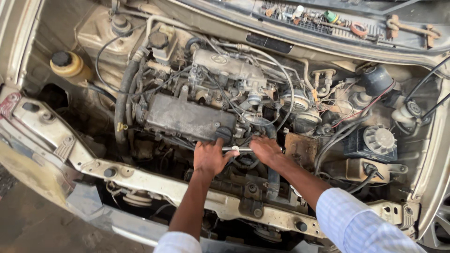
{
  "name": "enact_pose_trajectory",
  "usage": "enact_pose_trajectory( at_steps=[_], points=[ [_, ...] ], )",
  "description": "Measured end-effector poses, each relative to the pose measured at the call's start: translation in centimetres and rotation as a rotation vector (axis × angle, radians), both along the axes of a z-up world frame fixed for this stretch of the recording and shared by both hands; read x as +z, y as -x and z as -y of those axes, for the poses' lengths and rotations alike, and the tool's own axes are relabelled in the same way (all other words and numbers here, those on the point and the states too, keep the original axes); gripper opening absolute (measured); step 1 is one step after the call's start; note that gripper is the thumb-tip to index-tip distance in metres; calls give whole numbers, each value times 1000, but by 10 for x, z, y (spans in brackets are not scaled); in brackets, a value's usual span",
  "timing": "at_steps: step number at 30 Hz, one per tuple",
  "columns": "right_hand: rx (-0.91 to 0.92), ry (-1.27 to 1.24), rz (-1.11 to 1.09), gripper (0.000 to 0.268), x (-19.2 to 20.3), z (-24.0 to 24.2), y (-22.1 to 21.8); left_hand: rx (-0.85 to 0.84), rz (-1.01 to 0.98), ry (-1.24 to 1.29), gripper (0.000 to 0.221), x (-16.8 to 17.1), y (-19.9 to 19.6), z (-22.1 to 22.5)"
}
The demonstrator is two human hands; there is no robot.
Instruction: The person uses a socket wrench and other tools to loosen and tighten various bolts and components on the engine block and under the hood of a car.
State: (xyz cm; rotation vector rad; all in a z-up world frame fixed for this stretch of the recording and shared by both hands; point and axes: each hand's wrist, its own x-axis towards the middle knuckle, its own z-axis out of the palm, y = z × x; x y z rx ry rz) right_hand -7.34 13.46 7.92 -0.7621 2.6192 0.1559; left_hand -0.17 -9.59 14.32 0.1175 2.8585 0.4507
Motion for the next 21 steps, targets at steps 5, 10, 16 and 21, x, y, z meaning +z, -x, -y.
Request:
enact_pose_trajectory(
  at_steps=[5,10,16,21],
  points=[
    [-25,-7,12,4,-12,0,2,-189,64,75,81,-14,14,-6],
    [-62,-82,118,7,-12,0,8,-225,79,73,67,-44,25,-25],
    [-74,-62,272,7,6,20,12,-241,-33,88,62,-54,22,-21],
    [-117,-46,231,4,14,28,6,-232,14,63,62,-48,20,-16]
  ],
)
